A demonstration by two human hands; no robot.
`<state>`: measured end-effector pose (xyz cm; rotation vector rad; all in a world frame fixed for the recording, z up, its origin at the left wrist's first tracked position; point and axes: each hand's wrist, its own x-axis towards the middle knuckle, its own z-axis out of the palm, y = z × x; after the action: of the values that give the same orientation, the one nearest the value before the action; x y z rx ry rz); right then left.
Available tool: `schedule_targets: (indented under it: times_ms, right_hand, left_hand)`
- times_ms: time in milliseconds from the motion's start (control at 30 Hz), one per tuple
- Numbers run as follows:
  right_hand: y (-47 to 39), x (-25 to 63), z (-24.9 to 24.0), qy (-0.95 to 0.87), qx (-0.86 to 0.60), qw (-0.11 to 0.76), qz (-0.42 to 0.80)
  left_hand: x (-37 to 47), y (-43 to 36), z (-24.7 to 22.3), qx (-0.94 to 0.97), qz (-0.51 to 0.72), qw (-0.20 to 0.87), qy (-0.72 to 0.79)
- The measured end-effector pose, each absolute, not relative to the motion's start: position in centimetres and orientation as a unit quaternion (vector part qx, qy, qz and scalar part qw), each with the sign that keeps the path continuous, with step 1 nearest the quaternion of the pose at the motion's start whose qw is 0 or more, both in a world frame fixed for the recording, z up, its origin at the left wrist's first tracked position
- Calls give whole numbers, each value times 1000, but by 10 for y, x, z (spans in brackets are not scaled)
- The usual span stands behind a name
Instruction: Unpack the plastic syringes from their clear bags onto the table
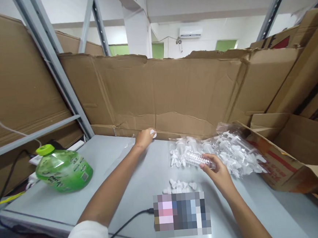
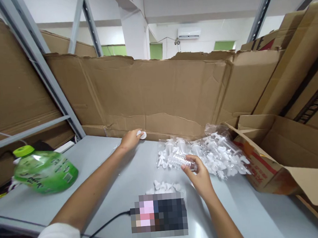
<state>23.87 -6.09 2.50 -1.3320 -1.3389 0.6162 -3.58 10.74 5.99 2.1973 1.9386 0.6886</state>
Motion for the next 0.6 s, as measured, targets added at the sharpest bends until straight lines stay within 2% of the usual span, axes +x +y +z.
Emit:
schedule_targets:
  times_ms: [133,400,600]
  right_hand:
    - [-61,239,25,-570,-560,545,253]
    - [-60,238,22,-574,-565,536,253]
    - [-59,239,22,-575,-566,533,255]
  left_hand:
    - [-33,107,58,743,207,53,635]
    - [-30,86,14,767,145,37,624]
    - [-34,83,1,783,132,35,607]
